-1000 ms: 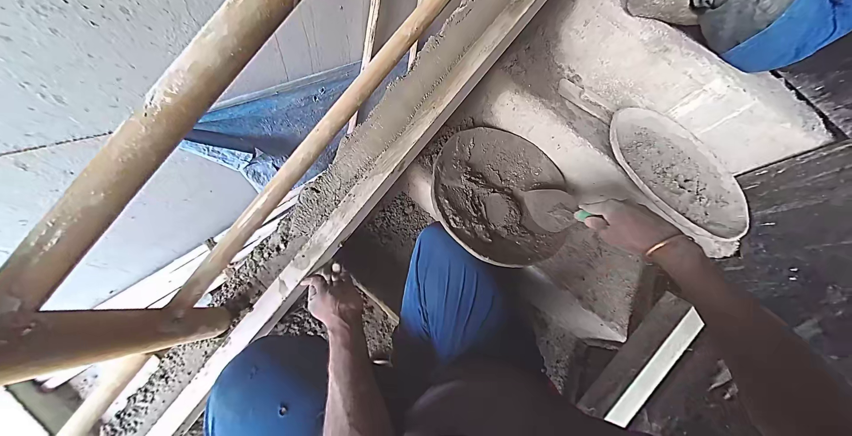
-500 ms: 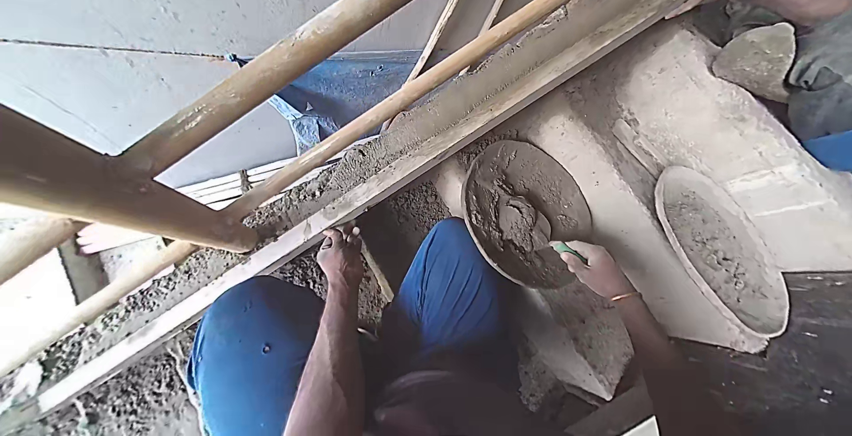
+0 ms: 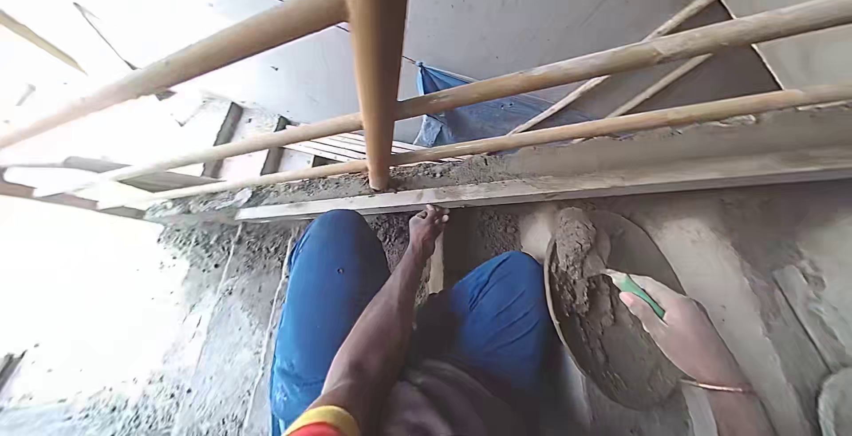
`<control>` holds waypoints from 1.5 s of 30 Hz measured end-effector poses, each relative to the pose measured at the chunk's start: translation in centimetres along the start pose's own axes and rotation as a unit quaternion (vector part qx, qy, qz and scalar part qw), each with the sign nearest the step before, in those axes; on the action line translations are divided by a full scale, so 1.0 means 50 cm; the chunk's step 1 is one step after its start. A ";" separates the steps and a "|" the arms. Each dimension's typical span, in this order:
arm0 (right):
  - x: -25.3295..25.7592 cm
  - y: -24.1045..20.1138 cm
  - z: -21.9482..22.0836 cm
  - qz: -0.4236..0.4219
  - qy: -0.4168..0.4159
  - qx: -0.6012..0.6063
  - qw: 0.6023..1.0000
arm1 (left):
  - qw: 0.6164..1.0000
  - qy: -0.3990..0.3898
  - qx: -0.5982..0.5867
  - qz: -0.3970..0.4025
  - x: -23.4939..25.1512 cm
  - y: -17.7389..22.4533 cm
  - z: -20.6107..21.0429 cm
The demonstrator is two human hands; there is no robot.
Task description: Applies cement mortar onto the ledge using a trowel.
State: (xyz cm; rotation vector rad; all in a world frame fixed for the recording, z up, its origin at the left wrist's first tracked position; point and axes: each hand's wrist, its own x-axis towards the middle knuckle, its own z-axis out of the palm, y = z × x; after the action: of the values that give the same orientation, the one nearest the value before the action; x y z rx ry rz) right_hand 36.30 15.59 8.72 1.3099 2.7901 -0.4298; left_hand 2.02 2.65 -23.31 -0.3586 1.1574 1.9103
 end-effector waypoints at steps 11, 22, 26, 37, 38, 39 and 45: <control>0.327 -0.349 0.195 -0.225 -0.213 -0.033 0.950 | 0.999 0.032 0.028 0.014 -0.009 -0.002 -0.007; 0.352 -0.453 0.324 -0.328 0.102 -0.433 0.834 | 0.999 -0.012 -0.029 -0.039 0.011 -0.007 -0.011; 0.337 -0.463 0.322 -0.339 0.065 -0.432 0.833 | 0.998 -0.020 -0.048 -0.029 0.015 -0.011 -0.015; 0.234 -0.437 0.276 -0.281 0.082 -0.280 0.914 | 0.999 -0.030 -0.026 -0.031 0.024 -0.018 -0.022; 0.229 -0.441 0.275 -0.245 0.034 -0.240 0.939 | 0.999 -0.027 -0.023 -0.032 0.028 -0.017 -0.022; 0.229 -0.448 0.274 -0.209 -0.014 -0.205 0.956 | 0.999 -0.019 -0.019 -0.028 0.030 -0.020 -0.019; 0.307 -0.546 0.304 -0.077 -0.233 -0.180 0.953 | 0.999 -0.004 -0.035 -0.018 0.020 -0.020 -0.014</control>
State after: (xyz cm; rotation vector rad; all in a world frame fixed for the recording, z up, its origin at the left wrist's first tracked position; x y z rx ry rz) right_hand 4.33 6.58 -1.67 0.7933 2.4238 -0.1849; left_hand 2.08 2.80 -24.88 -0.4071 1.0728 1.9230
